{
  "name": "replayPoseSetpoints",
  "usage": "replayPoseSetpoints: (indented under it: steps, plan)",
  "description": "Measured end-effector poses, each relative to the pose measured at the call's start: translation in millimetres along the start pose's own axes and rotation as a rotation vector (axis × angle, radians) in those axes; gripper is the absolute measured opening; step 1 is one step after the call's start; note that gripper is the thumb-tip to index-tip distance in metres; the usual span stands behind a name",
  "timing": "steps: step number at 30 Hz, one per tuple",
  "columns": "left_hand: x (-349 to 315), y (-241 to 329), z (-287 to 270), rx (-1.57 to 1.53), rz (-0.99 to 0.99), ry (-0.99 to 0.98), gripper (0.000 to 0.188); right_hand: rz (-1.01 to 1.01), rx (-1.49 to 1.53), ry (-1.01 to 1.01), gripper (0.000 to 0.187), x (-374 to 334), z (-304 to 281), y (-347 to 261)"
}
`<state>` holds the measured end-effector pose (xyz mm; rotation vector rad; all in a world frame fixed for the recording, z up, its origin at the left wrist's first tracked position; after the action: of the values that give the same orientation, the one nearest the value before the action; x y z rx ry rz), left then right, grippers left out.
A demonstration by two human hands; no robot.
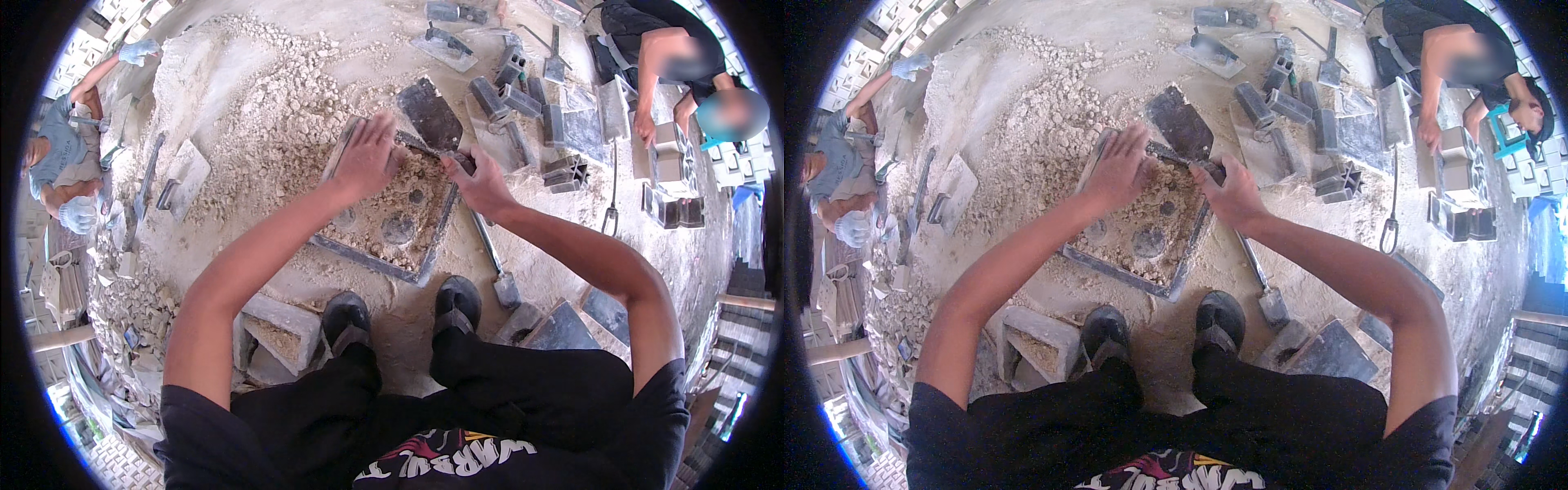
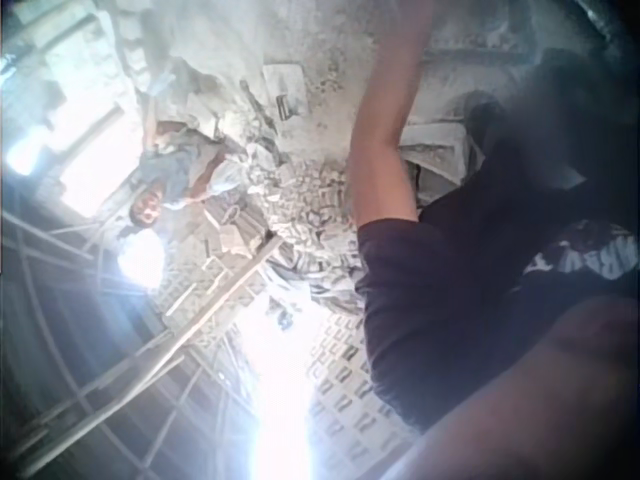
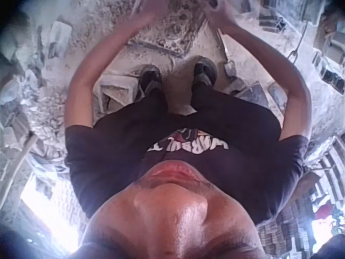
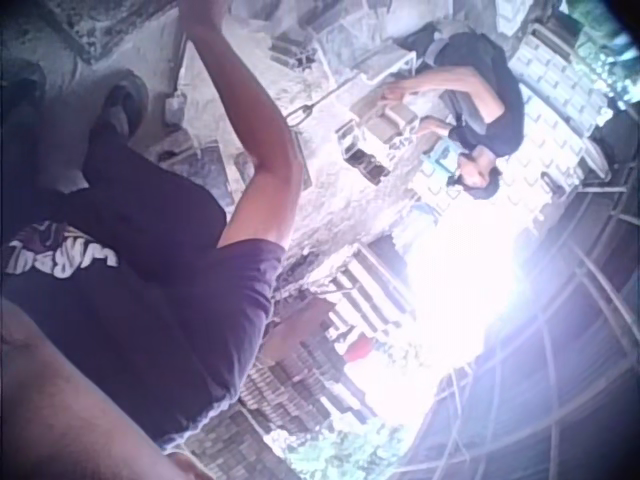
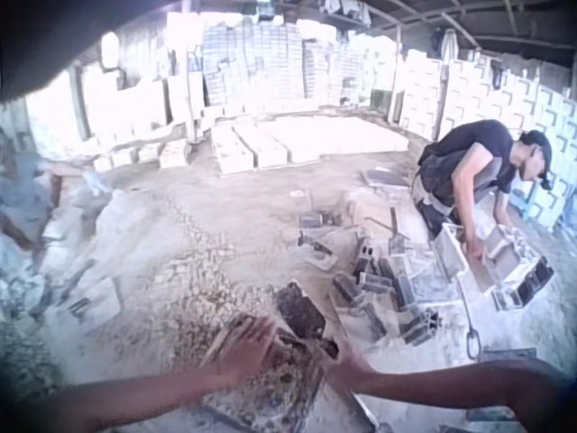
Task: The person fills a square mold with crushed stone and mortar, leveling the surface with a trowel and smoothing it by hand.
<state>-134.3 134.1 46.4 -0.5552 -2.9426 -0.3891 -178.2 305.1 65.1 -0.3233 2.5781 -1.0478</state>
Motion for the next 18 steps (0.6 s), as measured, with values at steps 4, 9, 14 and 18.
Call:
replayPoseSetpoints:
  steps: [4,9,14,18]
  plan:
    - [-2.7,45.3,12.5,-0.095,0.129,0.071,0.067,0.032,0.034,0.048,0.052,6.2,-8.5,2.8]
    - [9.2,73.4,20.3,-0.042,0.248,-0.006,0.07,0.036,0.041,0.084,0.055,18.7,-18.5,5.0]
    - [13.2,2.5,-0.1,0.086,-0.085,0.058,0.071,0.07,-0.025,0.125,0.059,22.5,-18.7,14.0]
    - [16.6,64.1,18.3,0.046,0.043,0.02,0.071,0.08,0.016,0.148,0.059,16.2,-28.1,21.9]
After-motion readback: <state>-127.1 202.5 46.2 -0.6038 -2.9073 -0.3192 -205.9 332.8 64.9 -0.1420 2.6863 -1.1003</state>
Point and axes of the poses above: each hand's wrist, its own x-axis towards the middle knuckle, its own z-axis out of the palm, y = z × x, the point moved 10 cm from there along x, towards the middle knuckle, and after that the axes turned 13 degrees about z, right-handed, at the moved point
